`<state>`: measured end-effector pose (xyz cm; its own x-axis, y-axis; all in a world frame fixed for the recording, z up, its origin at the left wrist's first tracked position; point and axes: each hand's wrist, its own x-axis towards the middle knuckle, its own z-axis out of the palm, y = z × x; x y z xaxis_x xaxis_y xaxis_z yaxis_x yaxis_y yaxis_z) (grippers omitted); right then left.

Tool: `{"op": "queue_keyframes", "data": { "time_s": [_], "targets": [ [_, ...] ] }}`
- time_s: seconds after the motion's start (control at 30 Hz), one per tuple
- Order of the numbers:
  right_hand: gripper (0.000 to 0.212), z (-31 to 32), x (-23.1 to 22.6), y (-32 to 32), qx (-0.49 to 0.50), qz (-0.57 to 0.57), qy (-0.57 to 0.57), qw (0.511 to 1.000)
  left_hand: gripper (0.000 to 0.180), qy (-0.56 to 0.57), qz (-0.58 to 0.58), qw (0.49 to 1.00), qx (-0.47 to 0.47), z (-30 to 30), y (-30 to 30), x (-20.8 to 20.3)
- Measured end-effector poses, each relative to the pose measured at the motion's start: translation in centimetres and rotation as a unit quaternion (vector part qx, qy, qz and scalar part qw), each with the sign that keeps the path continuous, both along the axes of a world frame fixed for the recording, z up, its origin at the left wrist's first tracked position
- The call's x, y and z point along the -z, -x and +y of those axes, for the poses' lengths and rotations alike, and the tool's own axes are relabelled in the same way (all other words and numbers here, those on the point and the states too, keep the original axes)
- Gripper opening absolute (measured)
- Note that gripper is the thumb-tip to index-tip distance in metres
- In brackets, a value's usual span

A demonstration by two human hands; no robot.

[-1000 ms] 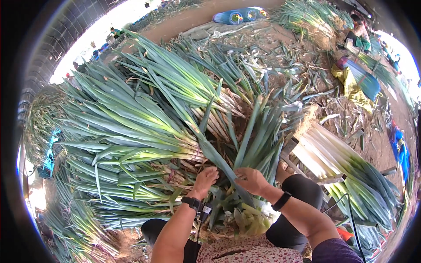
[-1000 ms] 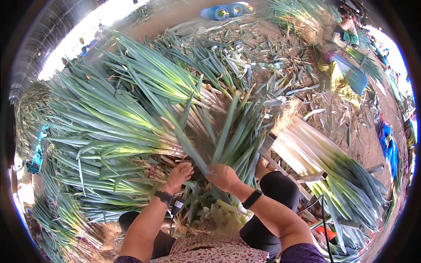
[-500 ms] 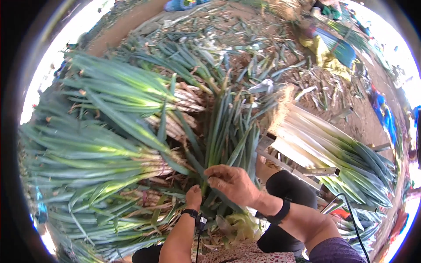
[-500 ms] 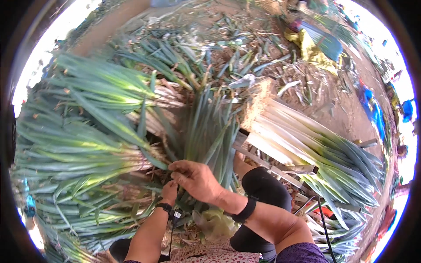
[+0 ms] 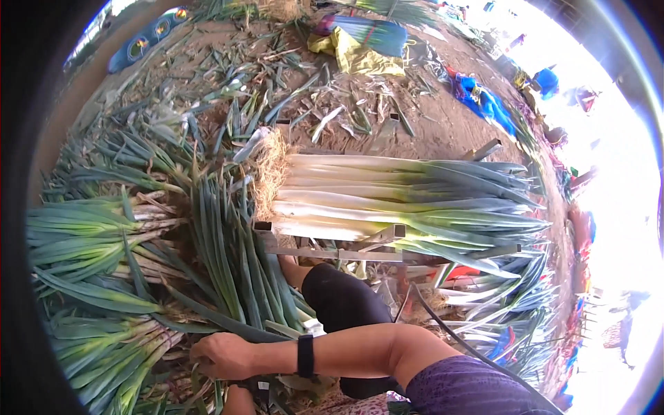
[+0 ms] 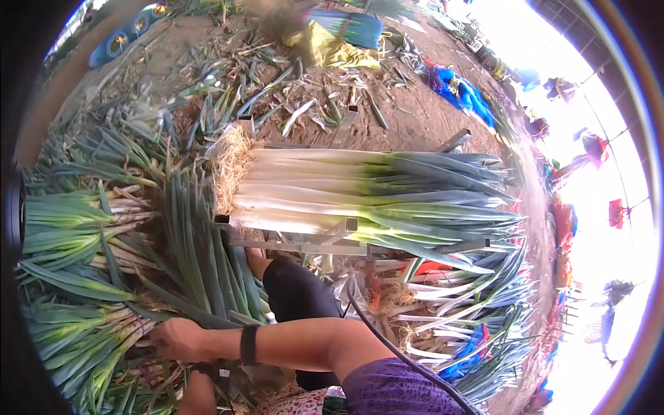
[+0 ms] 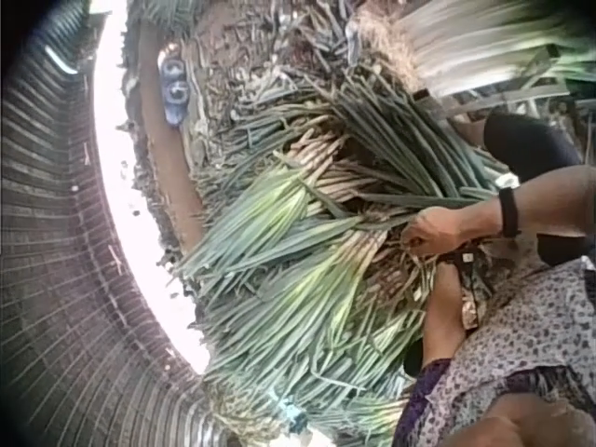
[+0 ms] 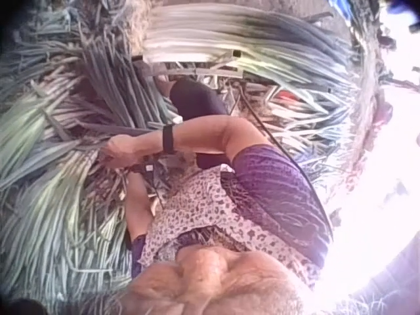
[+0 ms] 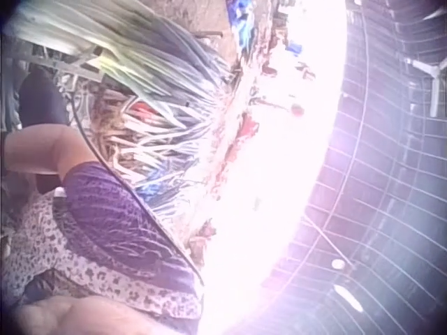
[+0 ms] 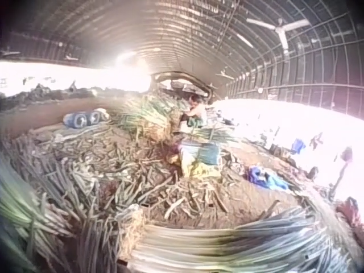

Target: The person peels the outer layers from a leek by hand, trims the roots, and places the cleaned leek onto a metal rack, repeating the process for several more leeks.

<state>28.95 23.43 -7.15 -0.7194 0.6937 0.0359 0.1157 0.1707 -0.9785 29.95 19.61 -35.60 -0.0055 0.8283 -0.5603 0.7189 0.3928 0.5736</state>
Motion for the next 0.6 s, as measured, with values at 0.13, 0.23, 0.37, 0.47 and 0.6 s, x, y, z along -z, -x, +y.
{"op": "queue_keyframes", "data": {
  "time_s": [0.13, 0.23, 0.37, 0.47, 0.6],
  "targets": [
    [0.018, -1.2, 2.7, 0.0, -0.032, -0.136, -0.056, 0.988, 0.034, -0.021, 0.154, 0.988, -0.019, -2.4, 10.8, -5.7],
    [0.033, 1.0, 4.8, -4.4, -0.078, -0.305, -0.056, 0.948, 0.044, -0.232, -0.264, 0.890, -0.289, -2.8, 9.0, -19.3],
    [0.031, -0.5, 3.3, -4.0, -0.043, -0.230, -0.073, 0.969, 0.034, -0.258, -0.330, 0.843, -0.338, -4.3, 14.5, -29.8],
    [0.033, -1.6, 2.3, -4.3, -0.123, -0.301, -0.153, 0.933, 0.033, -0.309, -0.358, 0.819, -0.325, -5.5, 17.8, -35.0],
    [0.037, -1.8, -0.9, -3.7, -0.030, -0.205, -0.062, 0.976, 0.036, -0.159, -0.586, 0.748, -0.268, -7.2, 18.1, -39.6]
  ]
}}
